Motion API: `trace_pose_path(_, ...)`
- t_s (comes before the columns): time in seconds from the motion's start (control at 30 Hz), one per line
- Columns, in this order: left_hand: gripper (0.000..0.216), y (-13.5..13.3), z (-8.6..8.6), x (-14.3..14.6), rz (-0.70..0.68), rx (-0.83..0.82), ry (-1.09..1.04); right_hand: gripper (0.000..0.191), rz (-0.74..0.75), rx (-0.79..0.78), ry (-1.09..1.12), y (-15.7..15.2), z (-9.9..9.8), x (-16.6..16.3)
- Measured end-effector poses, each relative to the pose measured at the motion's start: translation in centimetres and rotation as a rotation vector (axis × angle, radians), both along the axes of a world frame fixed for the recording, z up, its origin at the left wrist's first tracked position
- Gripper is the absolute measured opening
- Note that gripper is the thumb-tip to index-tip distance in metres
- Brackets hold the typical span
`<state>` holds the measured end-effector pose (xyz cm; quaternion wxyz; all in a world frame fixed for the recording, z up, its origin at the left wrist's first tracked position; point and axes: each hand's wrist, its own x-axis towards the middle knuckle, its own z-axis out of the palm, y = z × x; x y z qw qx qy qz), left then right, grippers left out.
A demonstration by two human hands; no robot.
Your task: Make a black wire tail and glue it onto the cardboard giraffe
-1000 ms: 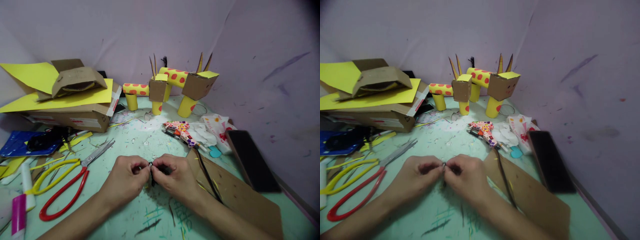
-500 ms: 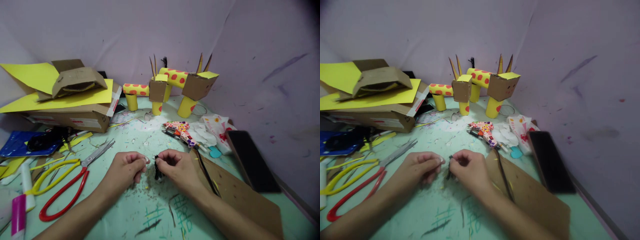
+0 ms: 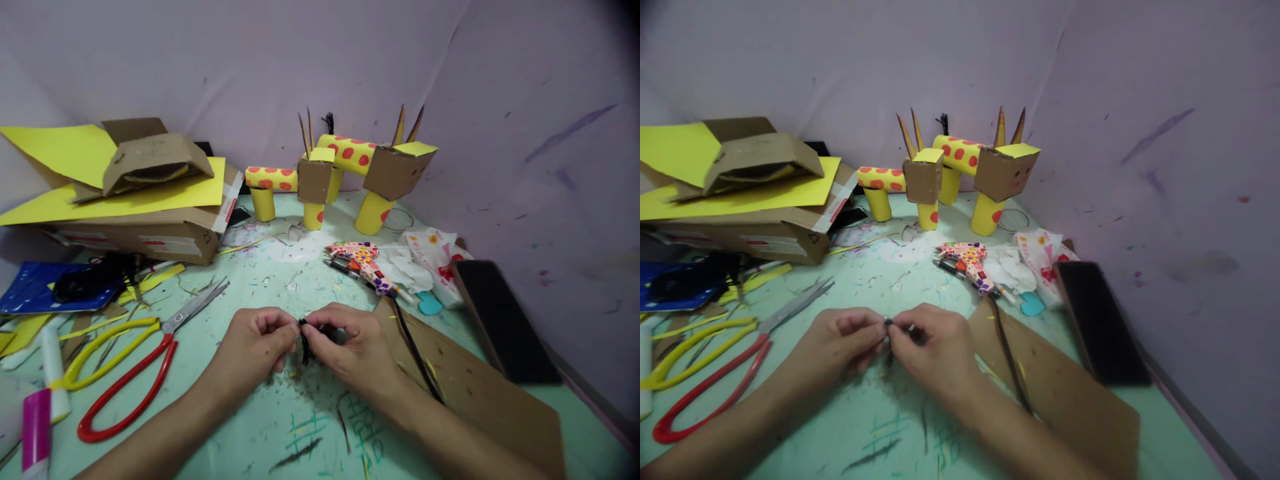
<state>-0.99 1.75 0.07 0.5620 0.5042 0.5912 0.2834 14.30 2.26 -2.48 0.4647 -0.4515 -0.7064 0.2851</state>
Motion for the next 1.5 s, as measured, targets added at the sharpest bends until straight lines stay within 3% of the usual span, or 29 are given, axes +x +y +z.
trace_pose_path(0.27, 0.028, 0.1, 0.3, -0.1, -0.046, -0.035, -0.039, 0.01, 0.059, 0.002, -0.091, -0.2, 0.0, 0.3)
trace_pose_path(0.47, 0.029, 0.5, 0.0, -0.5, -0.003, -0.138, -0.251, 0.011, 0.206, 0.259, -0.215, 0.2, -0.1, 1.0)
trace_pose_path(0.67, 0.028, 0.5, 0.3, -0.6, -0.026, -0.155, -0.165, 0.018, 0.187, 0.506, -0.394, 0.3, 0.3, 0.9)
trace_pose_path(0.83, 0.019, 0.6, 0.3, -0.3, 0.0, -0.17, -0.113, 0.019, 0.164, 0.621, -0.474, 0.2, 0.7, 1.0)
trace_pose_path(1.1, 0.024, 0.5, 0.6, 0.0, 0.05, -0.191, -0.111, 0.017, 0.257, 0.633, -0.637, 0.4, 1.4, 1.8)
trace_pose_path(1.33, 0.021, 0.7, 1.3, -0.2, 0.152, -0.1, -0.043, 0.017, 0.389, 0.606, -0.705, 0.3, -0.1, 1.3)
trace_pose_path(1.5, 0.028, 0.7, 1.4, -0.5, 0.106, -0.017, 0.076, 0.012, 0.282, 0.606, -0.553, 0.3, 0.8, 1.6)
